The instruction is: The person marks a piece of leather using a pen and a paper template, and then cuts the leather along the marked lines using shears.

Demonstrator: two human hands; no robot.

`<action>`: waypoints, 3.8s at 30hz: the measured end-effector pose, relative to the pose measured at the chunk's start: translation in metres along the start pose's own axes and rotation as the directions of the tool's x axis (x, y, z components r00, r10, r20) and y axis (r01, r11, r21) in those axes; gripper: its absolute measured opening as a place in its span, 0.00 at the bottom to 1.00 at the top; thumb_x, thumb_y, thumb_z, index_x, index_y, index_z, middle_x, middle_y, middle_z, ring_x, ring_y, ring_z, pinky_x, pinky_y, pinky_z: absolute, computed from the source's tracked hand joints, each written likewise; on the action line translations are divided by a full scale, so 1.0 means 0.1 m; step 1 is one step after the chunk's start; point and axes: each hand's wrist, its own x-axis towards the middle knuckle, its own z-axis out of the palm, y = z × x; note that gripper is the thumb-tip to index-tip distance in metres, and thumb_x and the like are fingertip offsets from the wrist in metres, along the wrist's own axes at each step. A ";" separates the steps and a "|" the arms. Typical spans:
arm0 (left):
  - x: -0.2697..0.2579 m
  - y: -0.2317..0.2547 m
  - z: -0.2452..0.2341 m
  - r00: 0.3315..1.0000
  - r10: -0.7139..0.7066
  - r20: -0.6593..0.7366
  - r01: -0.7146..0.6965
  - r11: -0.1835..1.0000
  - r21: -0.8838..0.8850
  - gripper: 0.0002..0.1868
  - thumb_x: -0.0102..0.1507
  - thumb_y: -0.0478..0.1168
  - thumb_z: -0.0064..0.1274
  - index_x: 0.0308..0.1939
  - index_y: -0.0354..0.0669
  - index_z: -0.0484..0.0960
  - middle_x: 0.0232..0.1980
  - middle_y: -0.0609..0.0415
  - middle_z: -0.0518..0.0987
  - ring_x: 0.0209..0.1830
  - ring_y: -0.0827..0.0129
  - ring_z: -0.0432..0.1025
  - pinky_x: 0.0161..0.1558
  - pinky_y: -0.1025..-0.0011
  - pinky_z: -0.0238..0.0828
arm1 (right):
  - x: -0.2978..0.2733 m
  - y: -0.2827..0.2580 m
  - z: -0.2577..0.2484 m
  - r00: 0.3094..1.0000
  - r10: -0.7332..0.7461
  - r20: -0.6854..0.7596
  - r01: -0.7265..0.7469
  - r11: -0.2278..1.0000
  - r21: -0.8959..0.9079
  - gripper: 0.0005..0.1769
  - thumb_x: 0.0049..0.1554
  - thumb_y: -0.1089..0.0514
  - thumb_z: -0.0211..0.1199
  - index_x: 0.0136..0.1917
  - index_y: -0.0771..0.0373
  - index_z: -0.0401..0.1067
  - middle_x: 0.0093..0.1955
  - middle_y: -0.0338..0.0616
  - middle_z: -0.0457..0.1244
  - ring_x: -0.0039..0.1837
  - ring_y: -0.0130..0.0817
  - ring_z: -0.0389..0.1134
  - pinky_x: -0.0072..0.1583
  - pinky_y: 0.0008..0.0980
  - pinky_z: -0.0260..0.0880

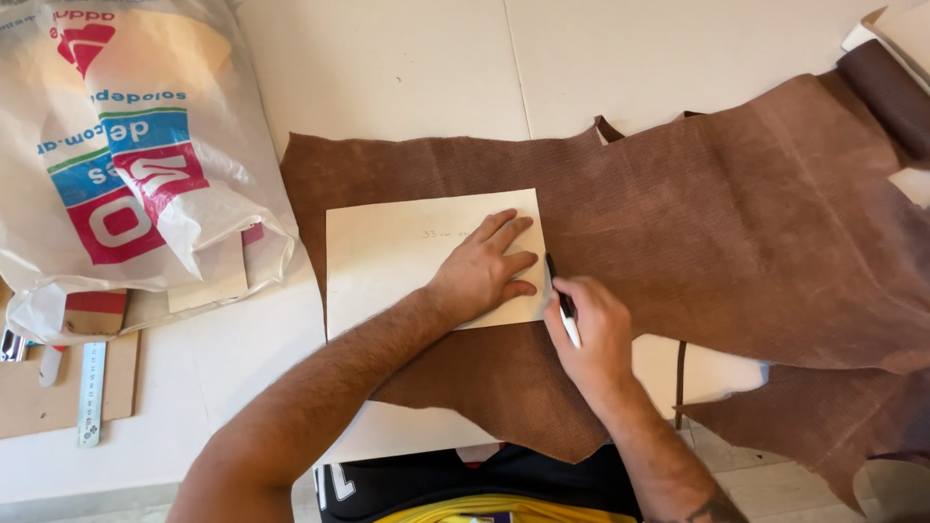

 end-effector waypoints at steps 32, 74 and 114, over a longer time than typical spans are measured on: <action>0.15 0.06 -0.39 0.936 -0.104 0.337 0.072 0.992 0.105 0.39 0.66 0.69 0.37 0.71 0.47 0.64 0.83 0.42 0.51 0.85 0.52 0.43 0.80 0.48 0.37 | 0.55 0.20 0.28 0.998 0.056 0.039 -0.058 0.997 0.054 0.07 0.58 0.66 0.65 0.50 0.70 0.77 0.44 0.56 0.69 0.47 0.57 0.72 0.39 0.41 0.73; 0.18 0.01 -0.41 0.944 -0.115 0.309 0.114 0.993 0.022 0.39 0.64 0.69 0.42 0.69 0.48 0.66 0.82 0.46 0.52 0.85 0.54 0.43 0.79 0.48 0.38 | 0.78 0.31 0.36 1.000 -0.008 0.015 0.007 0.996 0.085 0.05 0.57 0.69 0.66 0.48 0.71 0.77 0.44 0.58 0.69 0.48 0.59 0.73 0.47 0.45 0.74; 0.27 -0.12 -0.42 0.962 -0.091 0.258 0.090 0.996 0.017 0.38 0.56 0.73 0.50 0.58 0.54 0.68 0.77 0.47 0.60 0.78 0.58 0.53 0.71 0.54 0.48 | 1.21 0.96 0.68 0.979 -0.020 -0.202 0.039 0.995 0.092 0.02 0.60 0.69 0.69 0.46 0.69 0.76 0.32 0.54 0.66 0.35 0.49 0.71 0.36 0.37 0.68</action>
